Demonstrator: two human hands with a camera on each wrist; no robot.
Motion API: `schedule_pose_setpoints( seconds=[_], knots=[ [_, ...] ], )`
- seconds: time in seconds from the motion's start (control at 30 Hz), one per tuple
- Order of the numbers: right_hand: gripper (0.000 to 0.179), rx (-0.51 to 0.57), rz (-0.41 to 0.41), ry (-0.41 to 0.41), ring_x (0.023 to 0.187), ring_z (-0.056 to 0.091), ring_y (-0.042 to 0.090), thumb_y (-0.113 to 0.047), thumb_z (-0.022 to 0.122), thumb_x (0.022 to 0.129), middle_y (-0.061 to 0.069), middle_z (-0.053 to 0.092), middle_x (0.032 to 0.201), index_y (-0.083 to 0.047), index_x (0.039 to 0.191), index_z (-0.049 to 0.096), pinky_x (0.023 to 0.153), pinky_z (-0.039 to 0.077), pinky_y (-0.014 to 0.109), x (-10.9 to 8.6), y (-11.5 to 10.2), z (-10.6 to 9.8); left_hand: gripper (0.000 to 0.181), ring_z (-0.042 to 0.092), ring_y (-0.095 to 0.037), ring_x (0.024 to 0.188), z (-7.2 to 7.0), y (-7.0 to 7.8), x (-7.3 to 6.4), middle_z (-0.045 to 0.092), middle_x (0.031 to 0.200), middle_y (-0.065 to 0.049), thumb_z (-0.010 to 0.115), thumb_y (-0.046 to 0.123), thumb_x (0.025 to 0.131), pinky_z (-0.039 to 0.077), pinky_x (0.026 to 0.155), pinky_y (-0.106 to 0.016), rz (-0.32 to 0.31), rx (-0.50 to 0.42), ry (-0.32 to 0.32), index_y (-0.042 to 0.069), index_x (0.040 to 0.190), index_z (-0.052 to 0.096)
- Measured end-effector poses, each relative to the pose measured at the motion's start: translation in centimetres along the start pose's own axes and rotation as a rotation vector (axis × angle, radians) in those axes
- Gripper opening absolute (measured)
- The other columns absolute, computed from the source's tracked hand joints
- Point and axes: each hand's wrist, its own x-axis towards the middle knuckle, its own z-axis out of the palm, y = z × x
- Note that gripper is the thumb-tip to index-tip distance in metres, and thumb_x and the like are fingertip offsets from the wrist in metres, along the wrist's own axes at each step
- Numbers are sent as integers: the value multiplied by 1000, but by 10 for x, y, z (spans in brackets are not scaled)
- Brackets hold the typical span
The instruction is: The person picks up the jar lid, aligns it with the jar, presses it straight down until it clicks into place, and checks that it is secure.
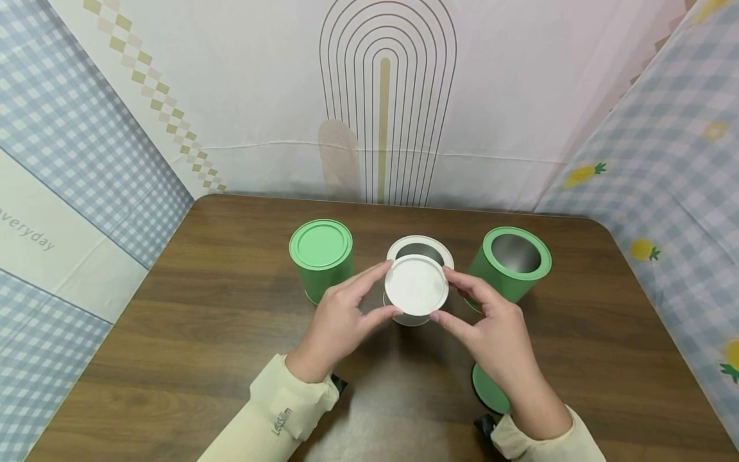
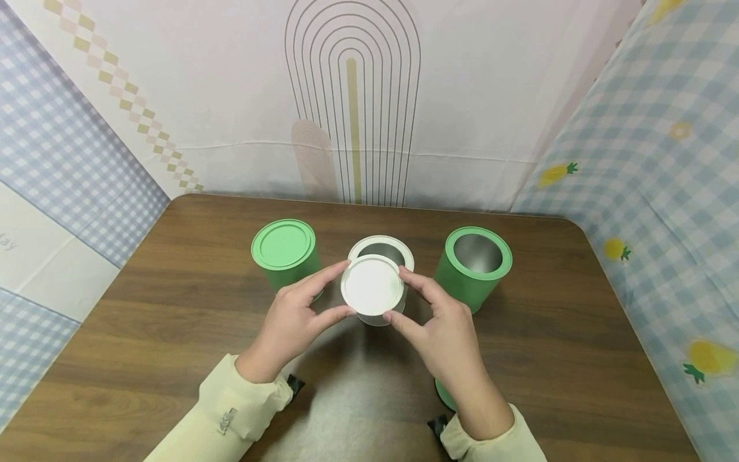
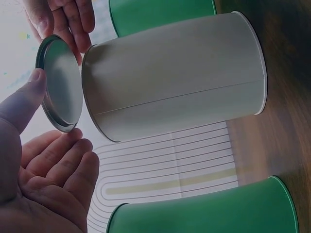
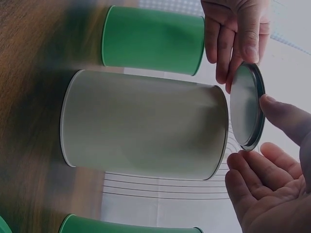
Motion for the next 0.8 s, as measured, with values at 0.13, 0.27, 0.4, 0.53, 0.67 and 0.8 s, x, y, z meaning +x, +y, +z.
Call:
schedule_pose_setpoints(
  seconds=[0.13, 0.27, 0.4, 0.53, 0.67, 0.8],
  knots=[
    [62, 3, 9, -6, 114, 67, 20, -10, 93, 70, -2, 71, 123, -16, 127, 69, 96, 47, 13, 1, 1, 1, 68, 64, -20, 120, 0, 0, 1, 66, 131, -10, 89, 21, 76, 52, 100, -33, -4, -2, 3, 7, 136, 62],
    [62, 1, 12, -6, 114, 67, 20, -12, 92, 70, -2, 71, 123, -15, 127, 69, 96, 47, 13, 2, 2, 1, 67, 64, -20, 120, 1, -1, 2, 66, 131, -10, 89, 21, 75, 53, 100, -33, -14, -9, 0, 7, 136, 63],
    [62, -5, 11, -5, 115, 67, 20, -12, 92, 71, -1, 70, 124, -14, 127, 69, 96, 51, 23, 3, 3, 2, 66, 63, -20, 121, 1, -1, 3, 66, 131, -10, 89, 21, 76, 52, 100, -33, -30, -10, -11, 7, 136, 63],
    [61, -3, 10, -5, 115, 67, 21, -10, 92, 70, 0, 71, 124, -13, 127, 69, 97, 52, 27, 5, 5, 3, 66, 64, -20, 120, 2, -2, 5, 67, 130, -11, 89, 21, 76, 52, 100, -32, -26, -7, -13, 5, 135, 63],
    [61, -12, 4, -3, 115, 67, 22, -9, 92, 70, 0, 71, 123, -12, 126, 69, 96, 52, 29, 6, 6, 4, 66, 65, -20, 119, 2, -4, 6, 67, 130, -11, 89, 21, 76, 52, 100, -32, -27, -3, -20, 5, 135, 63],
    [61, -28, -2, 4, 115, 67, 23, -10, 93, 69, 1, 71, 123, -12, 126, 69, 96, 52, 33, 7, 7, 4, 65, 65, -20, 119, 2, -6, 8, 67, 130, -10, 88, 21, 77, 53, 100, -33, -32, 0, -33, 6, 135, 63]
  ],
)
